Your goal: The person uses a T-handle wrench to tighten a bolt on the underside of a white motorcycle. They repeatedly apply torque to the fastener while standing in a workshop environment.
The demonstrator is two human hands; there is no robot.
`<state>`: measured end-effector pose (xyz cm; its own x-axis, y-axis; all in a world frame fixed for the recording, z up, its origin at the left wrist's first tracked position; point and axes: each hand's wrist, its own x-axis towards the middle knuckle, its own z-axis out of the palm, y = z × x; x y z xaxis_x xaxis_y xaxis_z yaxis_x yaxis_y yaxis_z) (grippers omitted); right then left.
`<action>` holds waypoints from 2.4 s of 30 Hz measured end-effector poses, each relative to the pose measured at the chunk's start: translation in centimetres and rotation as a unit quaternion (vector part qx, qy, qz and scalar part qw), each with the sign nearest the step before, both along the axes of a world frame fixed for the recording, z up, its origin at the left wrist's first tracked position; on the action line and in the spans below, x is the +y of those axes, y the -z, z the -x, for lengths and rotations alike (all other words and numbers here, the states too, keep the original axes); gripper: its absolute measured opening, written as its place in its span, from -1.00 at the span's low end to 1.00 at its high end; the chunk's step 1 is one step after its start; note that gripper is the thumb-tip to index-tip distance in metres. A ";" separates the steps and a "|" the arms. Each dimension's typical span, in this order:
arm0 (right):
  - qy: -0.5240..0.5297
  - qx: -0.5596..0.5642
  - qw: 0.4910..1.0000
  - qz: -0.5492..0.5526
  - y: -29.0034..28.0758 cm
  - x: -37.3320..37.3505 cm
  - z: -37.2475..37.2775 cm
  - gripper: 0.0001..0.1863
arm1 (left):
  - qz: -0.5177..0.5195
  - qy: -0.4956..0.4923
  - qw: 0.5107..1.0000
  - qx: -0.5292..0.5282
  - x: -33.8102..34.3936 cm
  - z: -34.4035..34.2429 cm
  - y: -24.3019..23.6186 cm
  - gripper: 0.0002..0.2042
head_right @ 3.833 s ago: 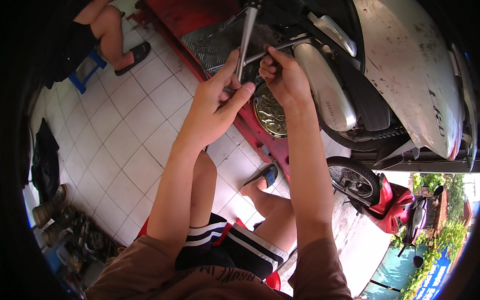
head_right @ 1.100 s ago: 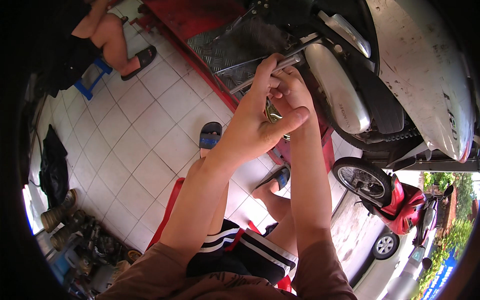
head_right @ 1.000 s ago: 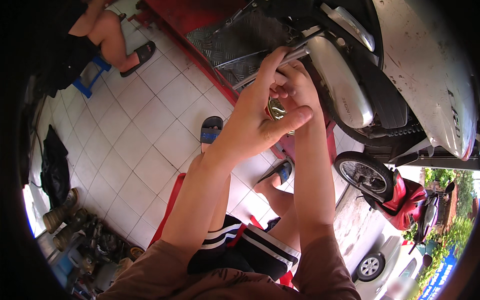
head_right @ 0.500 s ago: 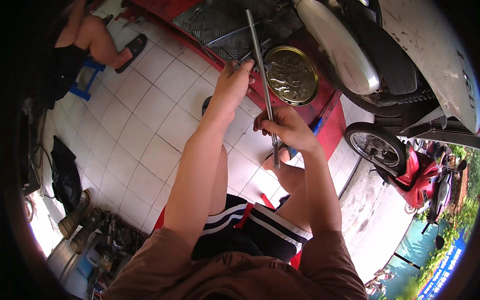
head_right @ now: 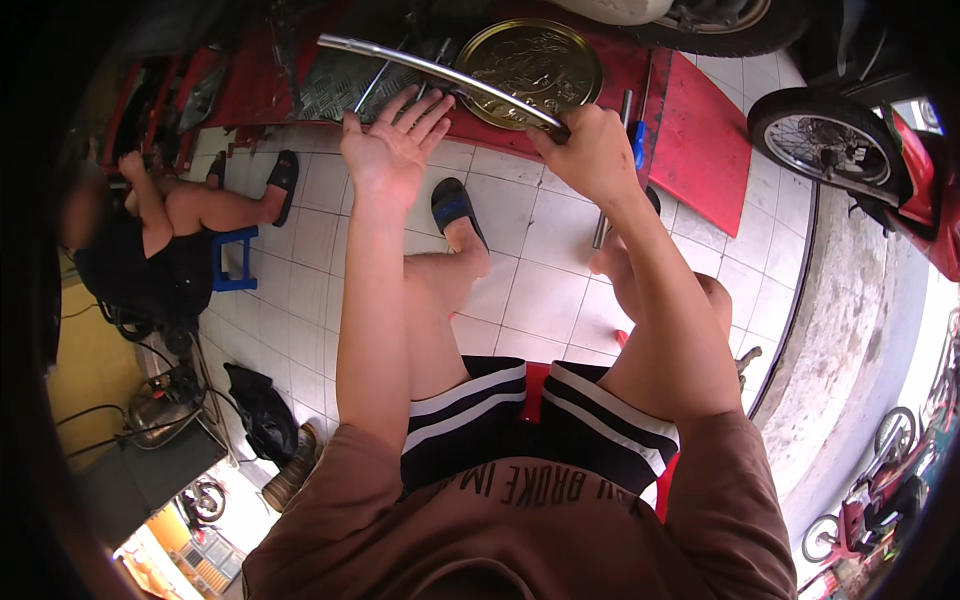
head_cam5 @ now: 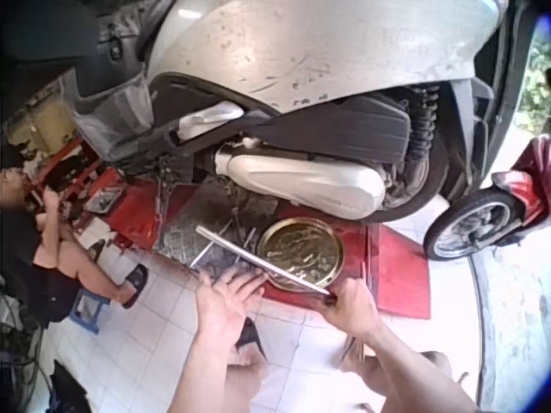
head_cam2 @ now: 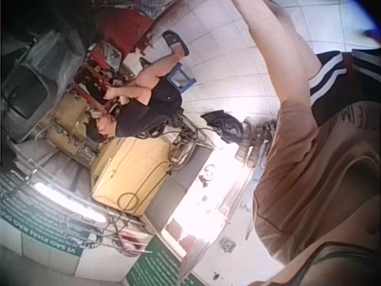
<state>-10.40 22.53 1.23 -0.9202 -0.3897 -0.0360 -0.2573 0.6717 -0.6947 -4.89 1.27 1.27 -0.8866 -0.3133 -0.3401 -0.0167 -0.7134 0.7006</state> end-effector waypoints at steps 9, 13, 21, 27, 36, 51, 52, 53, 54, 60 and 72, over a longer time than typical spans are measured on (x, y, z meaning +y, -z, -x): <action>-0.102 -0.116 0.968 -0.197 4.6 3.5 1.1 -0.68 | -0.223 -0.103 0.968 0.056 2.3 0.6 0.3 -0.10; -0.078 -0.147 0.973 -0.157 1.1 6.3 3.0 -0.54 | -0.148 -0.084 0.985 0.016 3.4 1.4 1.3 -0.20; 0.084 -0.074 0.981 -0.157 2.1 11.7 5.7 -0.54 | 0.351 0.207 0.860 -0.308 7.9 6.9 8.1 -0.55; 0.105 -0.136 0.981 -0.093 2.6 11.9 6.3 -0.49 | 0.742 0.260 0.579 -0.218 7.8 10.1 13.5 -0.77; 0.096 -0.189 0.971 -0.107 2.4 11.5 6.7 -0.44 | 0.766 0.271 0.477 -0.335 10.0 13.0 12.4 -0.69; 0.064 -0.223 0.965 -0.119 2.8 11.3 7.6 -0.40 | 0.823 0.320 0.464 -0.069 7.3 13.6 13.3 -0.87; 0.065 -0.222 0.965 -0.125 2.7 11.4 7.6 -0.40 | 0.802 0.317 0.497 -0.091 7.3 13.7 13.5 -0.87; 0.065 -0.222 0.964 -0.131 2.6 11.5 7.7 -0.41 | 0.796 0.315 0.507 -0.096 7.4 13.8 13.7 -0.86; 0.068 -0.214 0.966 -0.127 2.7 11.4 7.7 -0.43 | 0.792 0.312 0.515 -0.102 7.0 13.9 14.1 -0.85; 0.026 -0.142 0.987 -0.066 1.9 11.0 7.3 -0.56 | 0.510 0.171 0.821 -0.192 4.7 12.4 14.4 -0.87; 0.013 -0.057 0.993 -0.100 2.6 10.3 6.9 -0.40 | 0.052 -0.046 0.995 -0.075 4.0 6.0 3.7 -0.85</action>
